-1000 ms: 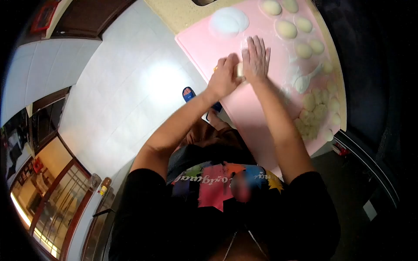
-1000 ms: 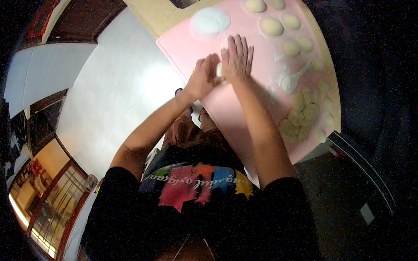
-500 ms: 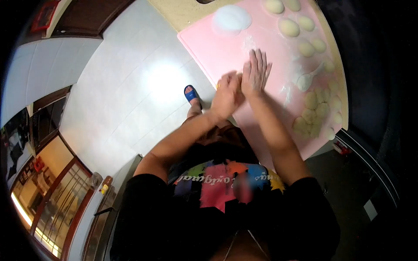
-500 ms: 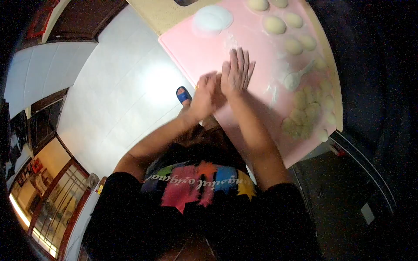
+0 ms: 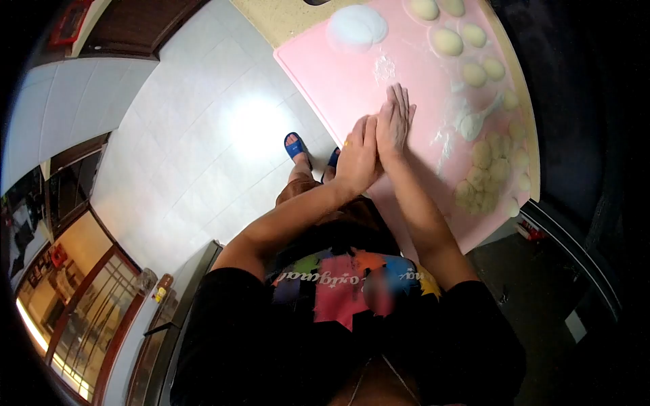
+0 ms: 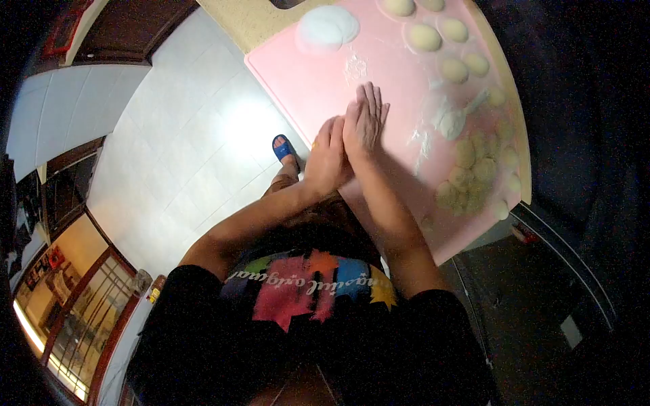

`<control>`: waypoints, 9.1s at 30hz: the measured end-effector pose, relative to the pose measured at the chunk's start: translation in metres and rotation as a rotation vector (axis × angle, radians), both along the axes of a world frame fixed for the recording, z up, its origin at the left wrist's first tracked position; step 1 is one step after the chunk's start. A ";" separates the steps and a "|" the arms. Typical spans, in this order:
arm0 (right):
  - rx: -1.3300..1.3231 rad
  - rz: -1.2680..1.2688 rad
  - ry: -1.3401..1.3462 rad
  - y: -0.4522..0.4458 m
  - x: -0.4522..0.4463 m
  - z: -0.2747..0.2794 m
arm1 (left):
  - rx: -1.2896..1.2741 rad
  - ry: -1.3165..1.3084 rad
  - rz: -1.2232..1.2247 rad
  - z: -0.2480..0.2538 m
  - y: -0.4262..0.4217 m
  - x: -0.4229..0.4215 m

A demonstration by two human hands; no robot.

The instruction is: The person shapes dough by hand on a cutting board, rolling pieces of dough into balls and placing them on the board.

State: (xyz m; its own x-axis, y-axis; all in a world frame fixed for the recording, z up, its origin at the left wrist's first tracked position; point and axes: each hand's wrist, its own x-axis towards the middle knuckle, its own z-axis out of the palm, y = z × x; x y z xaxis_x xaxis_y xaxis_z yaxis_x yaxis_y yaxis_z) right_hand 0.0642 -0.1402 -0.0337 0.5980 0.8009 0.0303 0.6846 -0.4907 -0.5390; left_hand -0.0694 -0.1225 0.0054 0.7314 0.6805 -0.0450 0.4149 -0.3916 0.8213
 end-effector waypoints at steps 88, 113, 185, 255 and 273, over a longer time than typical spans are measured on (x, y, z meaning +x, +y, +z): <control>0.242 -0.089 -0.292 0.011 0.012 0.005 | 0.062 -0.220 -0.152 0.001 0.029 0.002; 0.158 -0.226 0.720 0.035 0.056 0.008 | -0.089 0.056 -0.028 0.005 0.061 0.044; -0.080 0.085 -0.281 0.038 0.049 -0.006 | -0.031 -0.369 -0.196 -0.020 0.069 0.030; 0.148 0.224 -0.113 -0.025 -0.020 0.011 | 0.005 0.034 -0.356 -0.012 0.009 -0.034; -0.295 0.446 -0.591 -0.029 0.061 0.046 | 0.400 0.174 0.223 -0.032 0.118 -0.003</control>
